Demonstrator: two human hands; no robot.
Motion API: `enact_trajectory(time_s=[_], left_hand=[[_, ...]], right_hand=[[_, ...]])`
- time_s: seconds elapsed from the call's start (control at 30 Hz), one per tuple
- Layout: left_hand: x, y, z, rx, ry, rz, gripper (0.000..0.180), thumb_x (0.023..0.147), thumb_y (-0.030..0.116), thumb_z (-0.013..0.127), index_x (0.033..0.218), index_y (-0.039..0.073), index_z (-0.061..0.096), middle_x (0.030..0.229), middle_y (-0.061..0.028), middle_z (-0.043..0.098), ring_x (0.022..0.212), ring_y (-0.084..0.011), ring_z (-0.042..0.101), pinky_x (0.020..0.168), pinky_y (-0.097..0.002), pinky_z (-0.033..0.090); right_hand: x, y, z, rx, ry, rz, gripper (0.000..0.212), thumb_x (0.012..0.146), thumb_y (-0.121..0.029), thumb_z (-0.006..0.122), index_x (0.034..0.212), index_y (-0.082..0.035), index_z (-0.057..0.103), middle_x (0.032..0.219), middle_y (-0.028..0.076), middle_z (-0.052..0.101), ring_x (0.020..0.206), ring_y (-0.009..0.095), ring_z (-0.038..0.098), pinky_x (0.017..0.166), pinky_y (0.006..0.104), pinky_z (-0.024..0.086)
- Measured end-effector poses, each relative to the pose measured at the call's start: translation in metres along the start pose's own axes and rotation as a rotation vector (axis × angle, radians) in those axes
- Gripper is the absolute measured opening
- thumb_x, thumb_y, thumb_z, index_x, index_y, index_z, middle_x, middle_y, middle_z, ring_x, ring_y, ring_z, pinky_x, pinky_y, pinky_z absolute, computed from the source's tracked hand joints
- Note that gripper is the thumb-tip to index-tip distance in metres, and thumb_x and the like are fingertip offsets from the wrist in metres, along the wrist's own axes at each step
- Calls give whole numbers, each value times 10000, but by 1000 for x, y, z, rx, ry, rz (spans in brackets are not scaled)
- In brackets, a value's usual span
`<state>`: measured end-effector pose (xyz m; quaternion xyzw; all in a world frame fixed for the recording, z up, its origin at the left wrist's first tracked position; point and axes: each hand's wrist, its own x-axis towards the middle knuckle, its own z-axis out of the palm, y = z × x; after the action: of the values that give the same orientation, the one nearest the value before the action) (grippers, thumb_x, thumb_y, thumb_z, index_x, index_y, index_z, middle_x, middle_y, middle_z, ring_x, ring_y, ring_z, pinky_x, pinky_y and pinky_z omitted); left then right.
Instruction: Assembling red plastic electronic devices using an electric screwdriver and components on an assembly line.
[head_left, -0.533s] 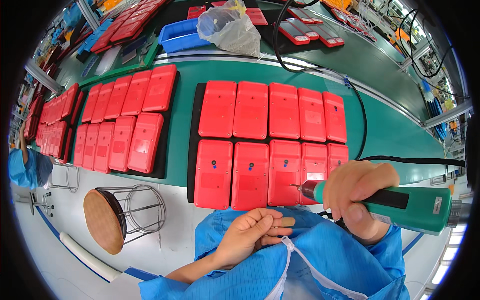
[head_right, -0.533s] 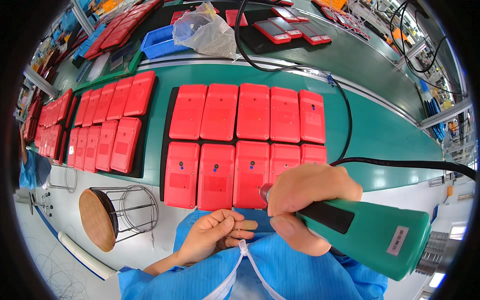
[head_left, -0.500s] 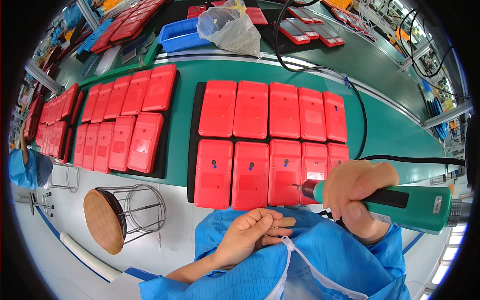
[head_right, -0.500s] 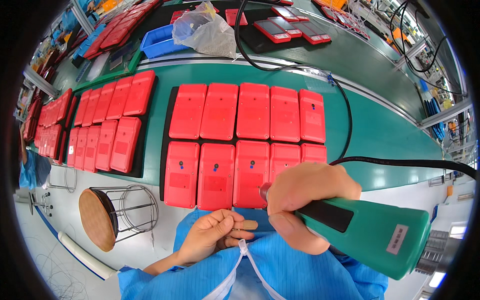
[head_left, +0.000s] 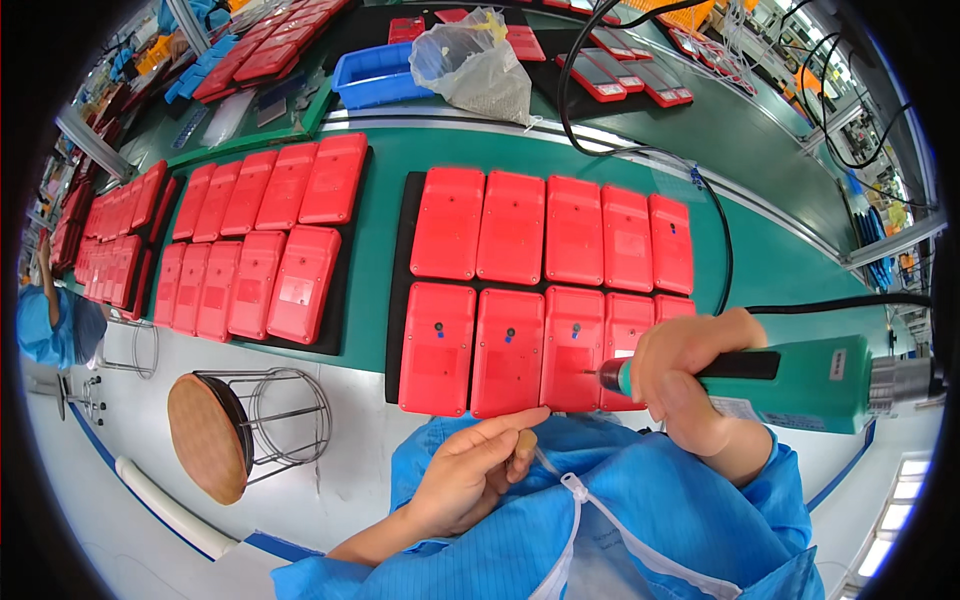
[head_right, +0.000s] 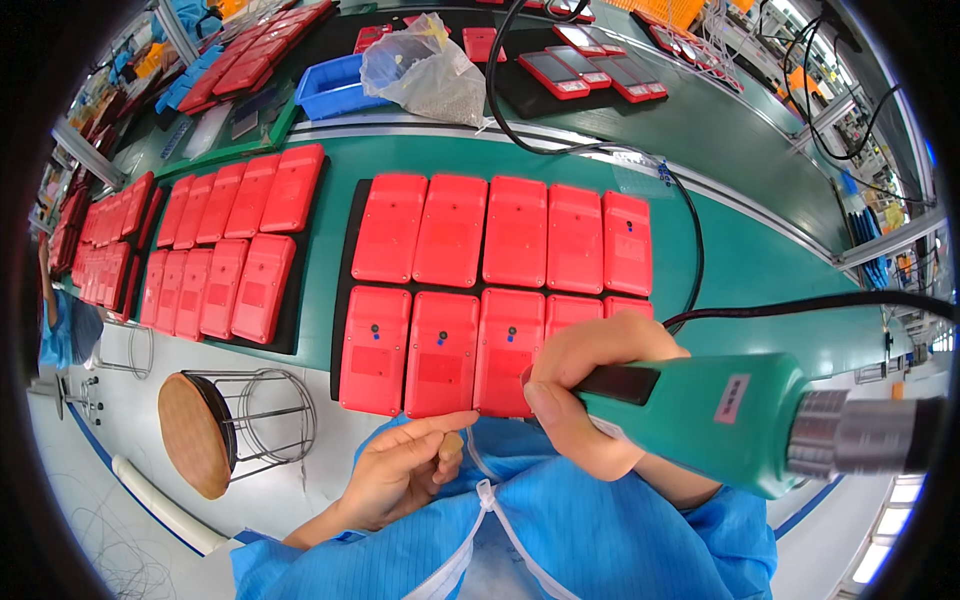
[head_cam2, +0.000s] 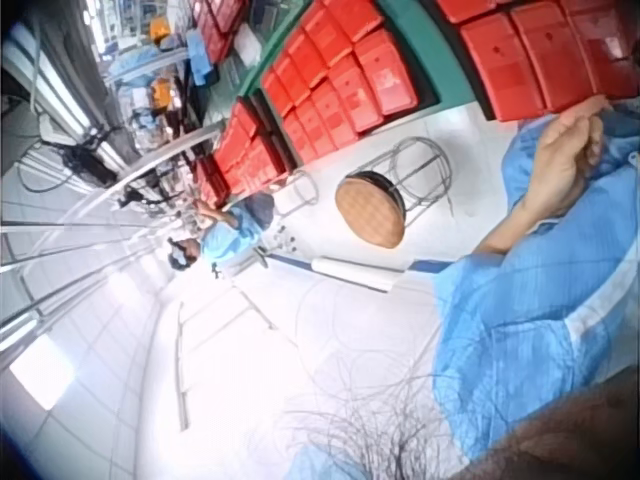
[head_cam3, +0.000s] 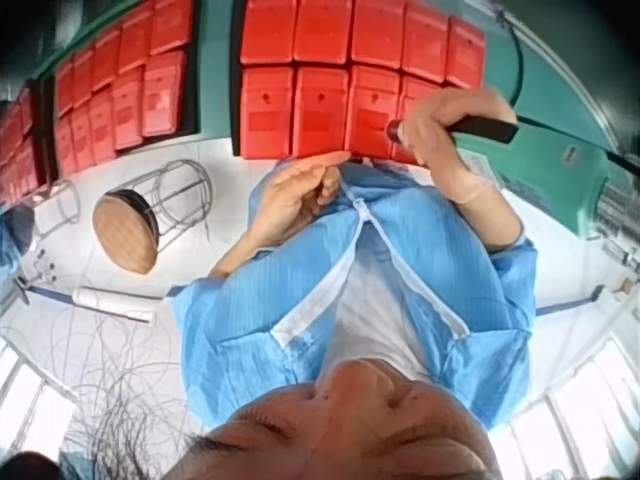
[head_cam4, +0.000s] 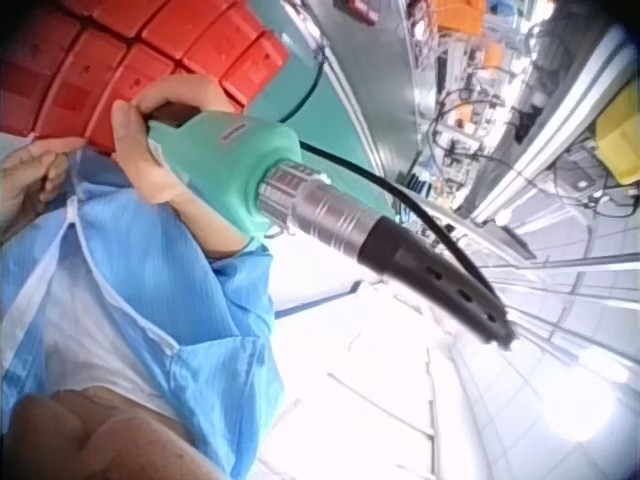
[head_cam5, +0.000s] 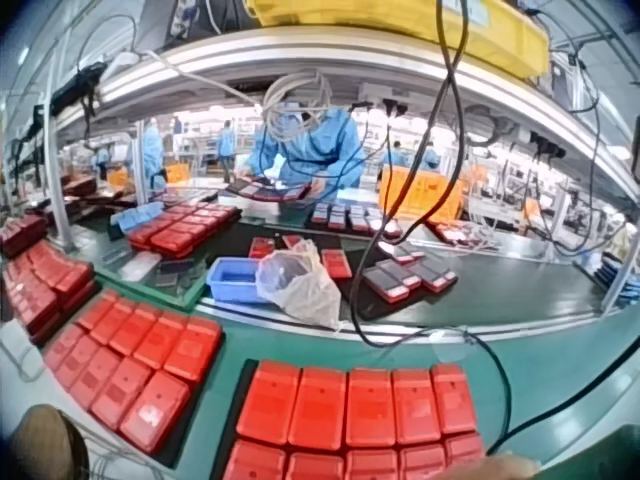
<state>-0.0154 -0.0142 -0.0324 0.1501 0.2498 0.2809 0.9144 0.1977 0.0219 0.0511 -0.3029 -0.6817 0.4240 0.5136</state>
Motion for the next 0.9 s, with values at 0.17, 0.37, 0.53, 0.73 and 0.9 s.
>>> enact_trajectory(time_s=[0.17, 0.37, 0.53, 0.73, 0.9], left_hand=[[-3, -6, 1, 20, 35, 52, 229, 923, 130, 414, 1101, 15, 502, 906, -67, 563, 739, -93, 488, 641, -195, 391], [-2, -9, 1, -65, 37, 74, 128, 909, 145, 460, 928, 33, 519, 927, -106, 593, 698, -94, 532, 578, -178, 412], [1, -12, 2, -188, 0, 80, 130, 888, 150, 503, 877, 25, 538, 892, -105, 593, 650, -89, 511, 526, -162, 391], [0, -16, -3, 14, 30, 133, 212, 822, 261, 586, 787, 57, 542, 773, -83, 539, 596, -110, 421, 504, -196, 331], [6, -25, -14, -354, -123, 13, 235, 827, 290, 576, 839, 56, 552, 713, -45, 519, 578, -98, 416, 518, -178, 346]], right_hand=[[-6, -5, 6, 76, 157, -65, 103, 677, 108, 473, 665, 6, 465, 547, 109, 507, 438, 169, 491, 387, 263, 369], [-13, -24, 14, 352, 206, -346, 168, 779, -2, 549, 882, -44, 423, 536, 49, 500, 405, 141, 494, 374, 293, 428], [-17, -35, 19, 326, 83, -369, 218, 800, -74, 585, 910, -49, 399, 541, 26, 501, 410, 139, 520, 390, 294, 474], [-16, -32, 26, 500, 131, -397, 200, 805, -52, 569, 908, -35, 398, 573, 36, 517, 419, 139, 520, 400, 296, 481], [-13, -32, 35, 435, 68, -394, 192, 818, -94, 577, 865, -56, 395, 545, 26, 516, 402, 119, 513, 382, 248, 460]])
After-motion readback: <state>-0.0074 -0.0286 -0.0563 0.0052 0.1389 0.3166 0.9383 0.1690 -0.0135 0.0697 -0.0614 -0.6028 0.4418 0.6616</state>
